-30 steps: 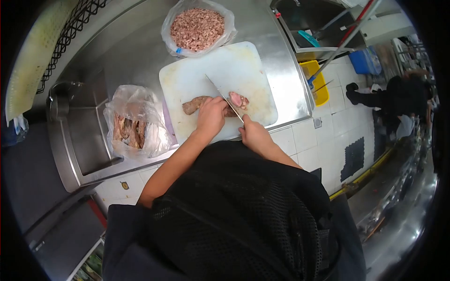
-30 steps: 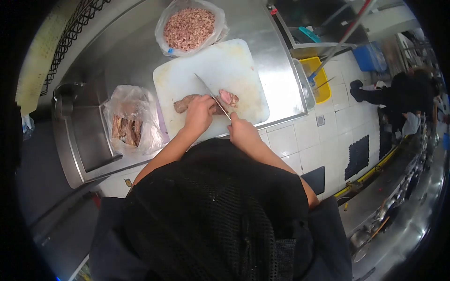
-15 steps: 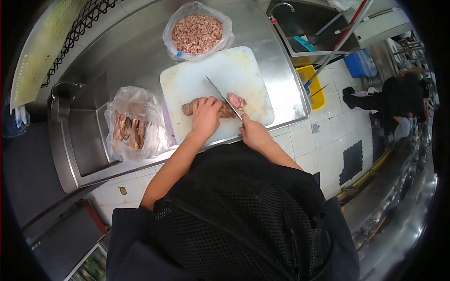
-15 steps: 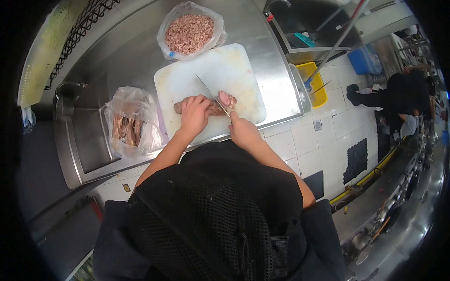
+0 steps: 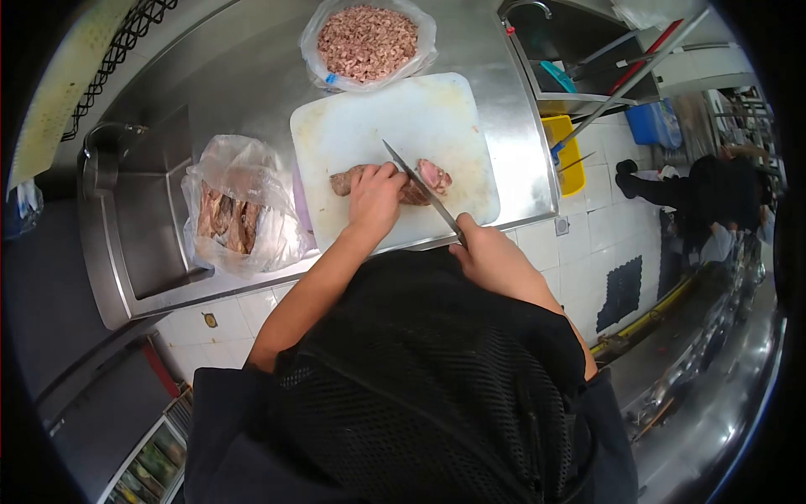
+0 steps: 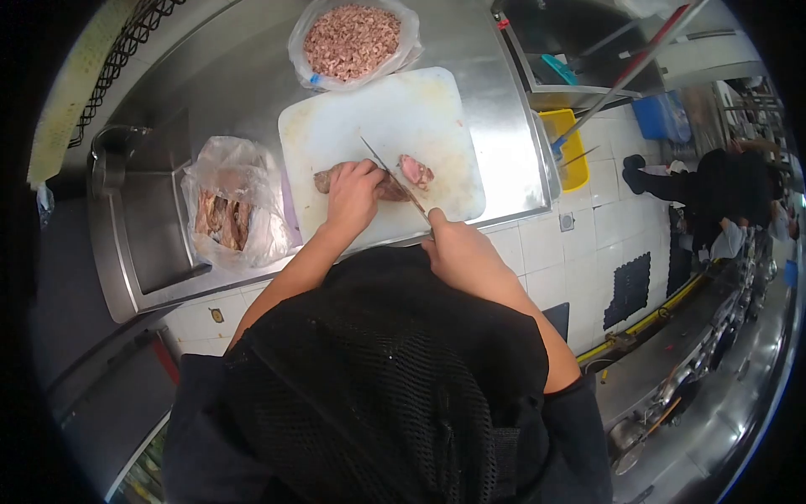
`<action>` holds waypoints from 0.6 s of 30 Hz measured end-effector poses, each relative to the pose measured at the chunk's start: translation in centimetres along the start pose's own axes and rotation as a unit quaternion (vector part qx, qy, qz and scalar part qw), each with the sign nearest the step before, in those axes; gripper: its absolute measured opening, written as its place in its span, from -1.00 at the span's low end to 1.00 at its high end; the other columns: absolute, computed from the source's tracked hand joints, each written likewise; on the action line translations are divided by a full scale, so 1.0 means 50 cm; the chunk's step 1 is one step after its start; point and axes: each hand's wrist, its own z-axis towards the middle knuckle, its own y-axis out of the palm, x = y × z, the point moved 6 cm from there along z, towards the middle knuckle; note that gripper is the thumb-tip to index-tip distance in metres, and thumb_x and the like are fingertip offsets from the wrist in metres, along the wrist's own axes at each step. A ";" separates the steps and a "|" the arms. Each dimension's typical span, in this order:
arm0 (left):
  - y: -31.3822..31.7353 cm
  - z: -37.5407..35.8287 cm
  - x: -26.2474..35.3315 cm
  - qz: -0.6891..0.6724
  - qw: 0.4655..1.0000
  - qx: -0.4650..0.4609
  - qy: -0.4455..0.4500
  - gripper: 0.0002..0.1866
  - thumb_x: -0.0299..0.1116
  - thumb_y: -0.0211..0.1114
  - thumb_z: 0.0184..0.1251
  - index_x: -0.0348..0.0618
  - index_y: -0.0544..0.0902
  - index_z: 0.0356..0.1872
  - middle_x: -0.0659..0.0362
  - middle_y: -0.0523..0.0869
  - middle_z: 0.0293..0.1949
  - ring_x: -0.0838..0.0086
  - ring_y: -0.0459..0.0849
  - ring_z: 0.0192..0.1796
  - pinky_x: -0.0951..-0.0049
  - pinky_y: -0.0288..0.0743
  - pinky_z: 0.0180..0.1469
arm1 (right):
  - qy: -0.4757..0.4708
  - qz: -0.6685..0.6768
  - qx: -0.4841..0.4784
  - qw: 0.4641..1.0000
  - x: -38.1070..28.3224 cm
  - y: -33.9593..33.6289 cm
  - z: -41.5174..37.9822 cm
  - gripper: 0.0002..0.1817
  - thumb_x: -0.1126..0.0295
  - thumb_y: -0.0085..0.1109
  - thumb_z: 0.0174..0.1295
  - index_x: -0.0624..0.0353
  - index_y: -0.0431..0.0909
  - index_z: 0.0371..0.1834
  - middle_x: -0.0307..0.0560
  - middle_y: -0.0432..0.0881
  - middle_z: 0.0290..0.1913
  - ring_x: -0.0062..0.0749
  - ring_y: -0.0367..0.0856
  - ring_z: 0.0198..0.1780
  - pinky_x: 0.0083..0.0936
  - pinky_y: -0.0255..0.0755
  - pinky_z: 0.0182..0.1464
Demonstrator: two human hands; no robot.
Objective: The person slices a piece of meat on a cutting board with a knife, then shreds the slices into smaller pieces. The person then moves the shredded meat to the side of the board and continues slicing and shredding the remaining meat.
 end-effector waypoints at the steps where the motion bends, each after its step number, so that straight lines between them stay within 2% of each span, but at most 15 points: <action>1: 0.001 -0.001 -0.001 -0.006 1.000 0.001 0.005 -0.77 -0.44 0.44 0.25 -0.02 0.80 -0.07 0.22 0.68 -0.01 0.18 0.59 0.21 0.05 0.39 0.28 | 0.001 0.007 -0.014 1.000 0.002 0.003 0.003 -0.70 0.39 0.30 0.44 0.33 0.40 0.00 0.45 0.71 -0.31 0.47 0.70 -0.12 0.21 0.53 -0.07; 5: 0.004 -0.003 -0.007 -0.013 1.000 -0.010 -0.002 -0.76 -0.45 0.44 0.26 -0.01 0.79 -0.04 0.22 0.67 0.00 0.18 0.58 0.22 0.04 0.38 0.29 | -0.032 0.032 0.021 0.999 0.051 0.086 0.085 -0.69 0.41 0.30 0.43 0.36 0.39 0.01 0.48 0.71 -0.29 0.50 0.69 -0.11 0.19 0.54 -0.08; 8: 0.006 0.002 -0.009 -0.026 0.999 -0.028 -0.013 -0.76 -0.44 0.45 0.26 -0.02 0.78 -0.04 0.23 0.67 0.01 0.19 0.57 0.23 0.04 0.37 0.29 | -0.038 0.054 0.058 0.996 0.054 0.091 0.102 -0.68 0.41 0.30 0.44 0.37 0.38 0.03 0.50 0.70 -0.27 0.52 0.69 -0.11 0.18 0.54 -0.08; 11: 0.004 0.003 -0.011 -0.022 0.999 -0.030 -0.018 -0.77 -0.44 0.46 0.26 -0.02 0.78 -0.06 0.24 0.66 0.01 0.19 0.56 0.24 0.03 0.37 0.29 | -0.033 0.066 0.026 0.997 0.014 0.043 0.052 -0.68 0.41 0.29 0.44 0.36 0.38 0.04 0.49 0.71 -0.27 0.50 0.70 -0.12 0.20 0.53 -0.08; 13: 0.011 0.002 -0.015 -0.030 0.998 -0.041 -0.022 -0.79 -0.43 0.46 0.27 -0.02 0.77 -0.07 0.25 0.67 0.03 0.20 0.56 0.25 0.02 0.36 0.29 | 0.073 0.008 -0.064 0.995 0.014 0.032 0.015 -0.69 0.39 0.28 0.46 0.34 0.38 0.04 0.47 0.71 -0.26 0.48 0.71 -0.12 0.22 0.52 -0.07; 14: 0.014 0.001 -0.019 -0.031 0.998 -0.046 -0.024 -0.79 -0.43 0.46 0.27 -0.02 0.77 -0.07 0.25 0.67 0.03 0.20 0.56 0.25 0.02 0.36 0.29 | 0.075 0.010 -0.068 0.995 0.027 0.056 0.025 -0.69 0.39 0.28 0.46 0.34 0.38 0.04 0.47 0.71 -0.26 0.48 0.71 -0.12 0.22 0.52 -0.07; 16: 0.014 0.001 -0.016 -0.020 0.998 -0.051 -0.022 -0.77 -0.43 0.47 0.28 0.00 0.78 -0.05 0.25 0.67 0.04 0.21 0.56 0.26 0.02 0.36 0.29 | 0.032 0.043 0.019 0.998 0.070 0.114 0.070 -0.70 0.38 0.27 0.47 0.32 0.39 0.03 0.46 0.72 -0.24 0.48 0.70 -0.10 0.22 0.52 -0.06; 17: 0.014 -0.003 -0.013 -0.021 0.998 -0.052 -0.021 -0.77 -0.43 0.47 0.28 0.00 0.78 -0.05 0.25 0.67 0.04 0.21 0.56 0.26 0.02 0.36 0.29 | 0.033 0.044 0.019 0.998 0.092 0.145 0.085 -0.70 0.38 0.27 0.47 0.32 0.39 0.03 0.46 0.72 -0.24 0.48 0.70 -0.10 0.22 0.52 -0.06; 18: 0.010 -0.002 -0.010 -0.021 0.999 -0.044 -0.017 -0.75 -0.42 0.49 0.26 -0.01 0.79 -0.04 0.25 0.69 0.03 0.20 0.59 0.24 0.02 0.38 0.30 | -0.031 0.031 0.087 0.995 0.097 0.155 0.103 -0.70 0.37 0.28 0.47 0.33 0.39 0.02 0.41 0.73 -0.26 0.44 0.71 -0.14 0.18 0.54 -0.09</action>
